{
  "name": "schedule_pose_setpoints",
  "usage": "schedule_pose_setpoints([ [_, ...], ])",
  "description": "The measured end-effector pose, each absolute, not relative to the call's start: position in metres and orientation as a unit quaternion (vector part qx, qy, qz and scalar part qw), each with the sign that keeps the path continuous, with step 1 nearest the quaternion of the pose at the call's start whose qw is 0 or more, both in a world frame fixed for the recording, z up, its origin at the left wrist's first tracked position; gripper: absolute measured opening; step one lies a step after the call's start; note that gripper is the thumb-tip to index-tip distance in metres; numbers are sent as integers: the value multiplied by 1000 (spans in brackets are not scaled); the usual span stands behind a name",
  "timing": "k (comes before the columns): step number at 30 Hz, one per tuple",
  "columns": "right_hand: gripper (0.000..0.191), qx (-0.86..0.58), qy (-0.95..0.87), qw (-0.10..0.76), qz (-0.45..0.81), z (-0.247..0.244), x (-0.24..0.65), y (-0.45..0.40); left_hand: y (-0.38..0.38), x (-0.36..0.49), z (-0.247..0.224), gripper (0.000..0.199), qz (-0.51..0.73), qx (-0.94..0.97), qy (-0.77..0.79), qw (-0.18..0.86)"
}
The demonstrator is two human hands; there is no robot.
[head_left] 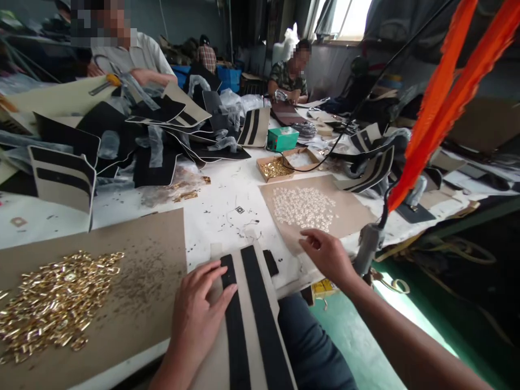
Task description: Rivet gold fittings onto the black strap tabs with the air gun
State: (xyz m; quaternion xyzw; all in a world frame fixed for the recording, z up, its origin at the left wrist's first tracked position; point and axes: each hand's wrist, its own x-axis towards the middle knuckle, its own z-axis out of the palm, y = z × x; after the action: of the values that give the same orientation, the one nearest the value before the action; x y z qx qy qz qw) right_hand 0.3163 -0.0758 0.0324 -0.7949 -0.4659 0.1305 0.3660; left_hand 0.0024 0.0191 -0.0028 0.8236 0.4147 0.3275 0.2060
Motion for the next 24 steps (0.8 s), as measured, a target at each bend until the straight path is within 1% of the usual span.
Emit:
schedule_pose_setpoints([
  [3, 35, -847, -455, 268, 62, 22, 370, -88, 19, 2, -3, 26, 327, 821, 419, 209],
  [6, 36, -866, -458, 195, 44, 15, 395, -90, 19, 2, -4, 26, 328, 821, 417, 209],
  [10, 28, -868, -464, 172, 44, 12, 399, -87, 18, 2, -5, 25, 336, 821, 412, 207],
  [17, 25, -855, -502, 117, 62, 21, 395, -86, 15, 2, -2, 24, 330, 821, 419, 205],
  [21, 27, -851, -520, 61, 48, 29, 395, -84, 7, 3, 4, 27, 328, 811, 435, 211],
  [22, 28, -846, -529, 58, 46, 32, 391, -83, 5, 3, 5, 29, 326, 808, 441, 215],
  [24, 30, -825, -549, 100, 90, 39, 369, -77, 1, 4, 7, 32, 322, 802, 450, 223],
])
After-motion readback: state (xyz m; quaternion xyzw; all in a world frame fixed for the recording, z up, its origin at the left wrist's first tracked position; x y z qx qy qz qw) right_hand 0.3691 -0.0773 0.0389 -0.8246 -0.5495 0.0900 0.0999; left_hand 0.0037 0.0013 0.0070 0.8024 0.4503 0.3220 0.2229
